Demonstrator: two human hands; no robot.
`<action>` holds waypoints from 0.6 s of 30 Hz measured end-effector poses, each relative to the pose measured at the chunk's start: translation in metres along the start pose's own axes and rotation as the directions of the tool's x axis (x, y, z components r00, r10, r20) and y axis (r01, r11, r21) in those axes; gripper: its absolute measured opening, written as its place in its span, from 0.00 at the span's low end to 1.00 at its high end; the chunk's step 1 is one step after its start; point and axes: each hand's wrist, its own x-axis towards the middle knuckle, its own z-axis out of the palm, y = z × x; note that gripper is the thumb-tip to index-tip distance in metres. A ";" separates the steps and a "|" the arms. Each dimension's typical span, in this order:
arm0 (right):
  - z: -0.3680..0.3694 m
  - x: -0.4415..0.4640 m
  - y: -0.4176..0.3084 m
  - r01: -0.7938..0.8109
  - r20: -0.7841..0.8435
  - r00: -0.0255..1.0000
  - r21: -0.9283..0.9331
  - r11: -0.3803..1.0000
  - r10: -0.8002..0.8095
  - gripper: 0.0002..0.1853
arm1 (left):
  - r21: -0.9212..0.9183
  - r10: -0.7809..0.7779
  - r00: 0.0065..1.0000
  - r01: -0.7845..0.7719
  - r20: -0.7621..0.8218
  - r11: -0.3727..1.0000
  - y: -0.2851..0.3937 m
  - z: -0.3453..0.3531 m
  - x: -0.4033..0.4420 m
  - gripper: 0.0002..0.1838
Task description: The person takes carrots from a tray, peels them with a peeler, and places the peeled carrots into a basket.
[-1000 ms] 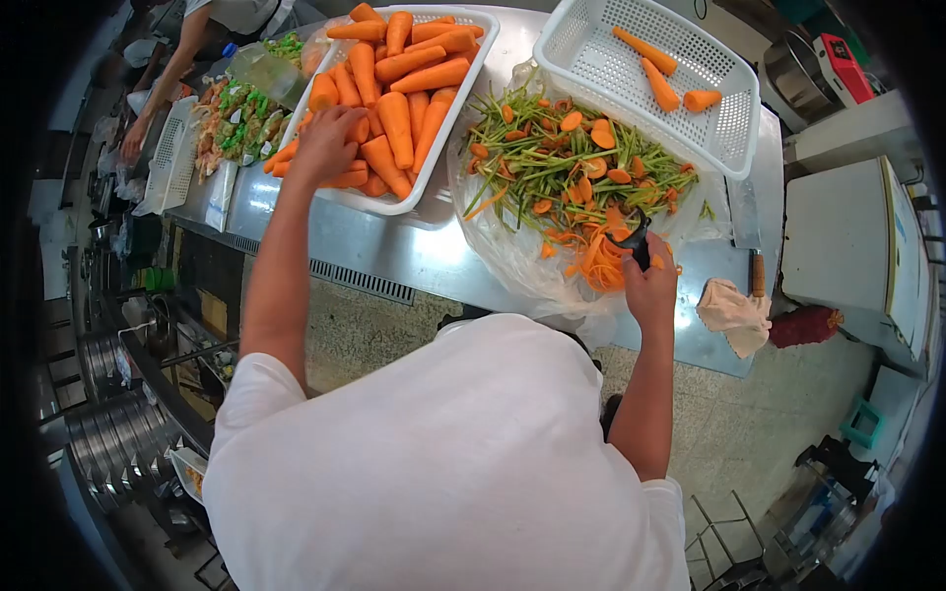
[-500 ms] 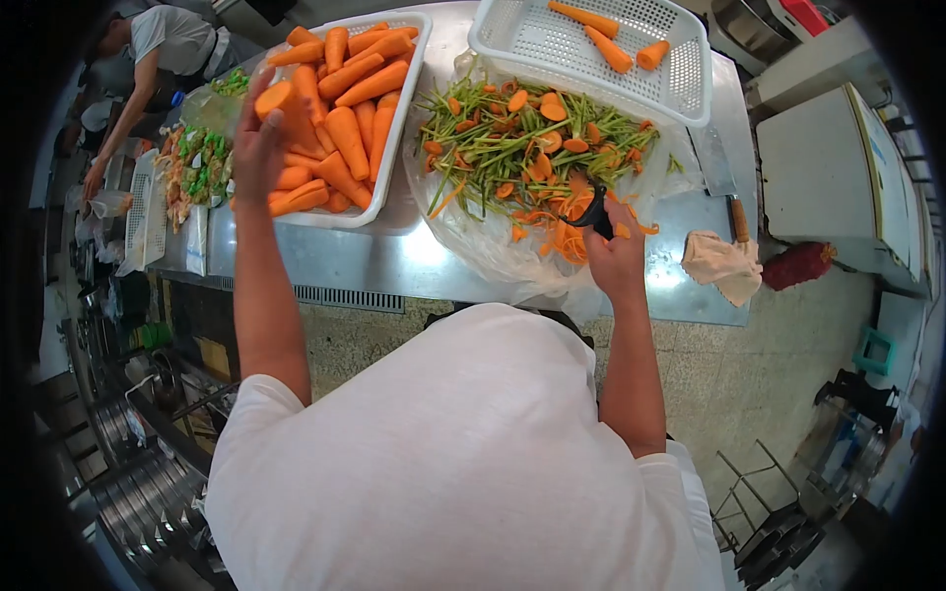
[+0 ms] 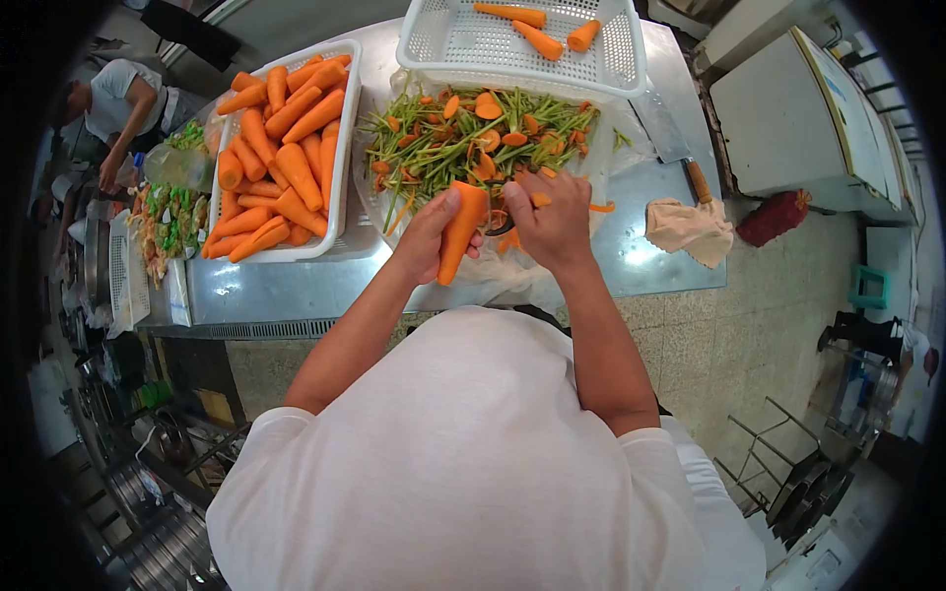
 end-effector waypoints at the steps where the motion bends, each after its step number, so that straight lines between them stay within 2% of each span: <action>1: 0.001 0.002 0.000 0.051 0.013 0.999 -0.054 0.997 -0.050 0.15 | -0.024 0.034 0.999 -0.034 -0.008 0.999 0.003 0.000 -0.001 0.30; 3: 0.023 0.002 0.022 0.081 0.003 0.997 -0.094 0.992 -0.081 0.16 | -0.024 0.018 1.000 -0.017 0.010 1.000 0.007 -0.004 -0.005 0.29; 5: 0.035 0.002 0.037 -0.069 -0.079 0.995 -0.196 0.978 0.054 0.17 | -0.028 0.000 1.000 0.000 0.025 1.000 0.007 -0.002 -0.010 0.28; 7: 0.027 0.003 0.039 -0.039 -0.087 0.996 -0.137 0.990 0.027 0.18 | -0.111 0.043 0.999 -0.040 0.027 0.993 0.012 0.001 -0.011 0.25; 9: 0.021 -0.001 0.022 -0.042 -0.075 0.997 -0.073 0.996 0.037 0.18 | -0.060 0.020 0.999 -0.022 -0.035 0.998 0.007 0.000 -0.014 0.25; 11: 0.020 0.008 0.008 0.189 -0.132 0.972 -0.054 0.981 -0.195 0.17 | -0.006 0.016 0.998 -0.016 -0.068 1.000 0.005 0.002 -0.008 0.25; 12: 0.025 0.007 0.017 0.184 -0.133 0.973 -0.057 0.981 -0.190 0.17 | 0.001 0.024 0.999 -0.024 -0.035 1.000 0.004 0.001 -0.009 0.25; 14: 0.036 0.014 0.030 0.022 -0.080 0.996 -0.211 0.977 -0.039 0.17 | 0.013 0.031 1.000 -0.031 -0.005 0.999 0.004 0.002 -0.014 0.25; 15: 0.033 0.015 0.028 0.028 -0.084 0.995 -0.206 0.978 -0.046 0.17 | -0.009 0.017 1.000 -0.017 -0.016 1.000 0.009 0.005 -0.017 0.25; 17: 0.024 0.011 0.018 -0.005 -0.066 0.998 -0.052 0.999 0.001 0.17 | -0.042 0.005 0.999 -0.007 -0.045 0.999 0.012 0.000 -0.017 0.24; 18: 0.024 0.004 0.011 -0.022 -0.052 0.998 -0.049 0.999 0.019 0.17 | -0.021 -0.014 0.999 0.013 -0.043 1.000 0.008 -0.005 -0.017 0.24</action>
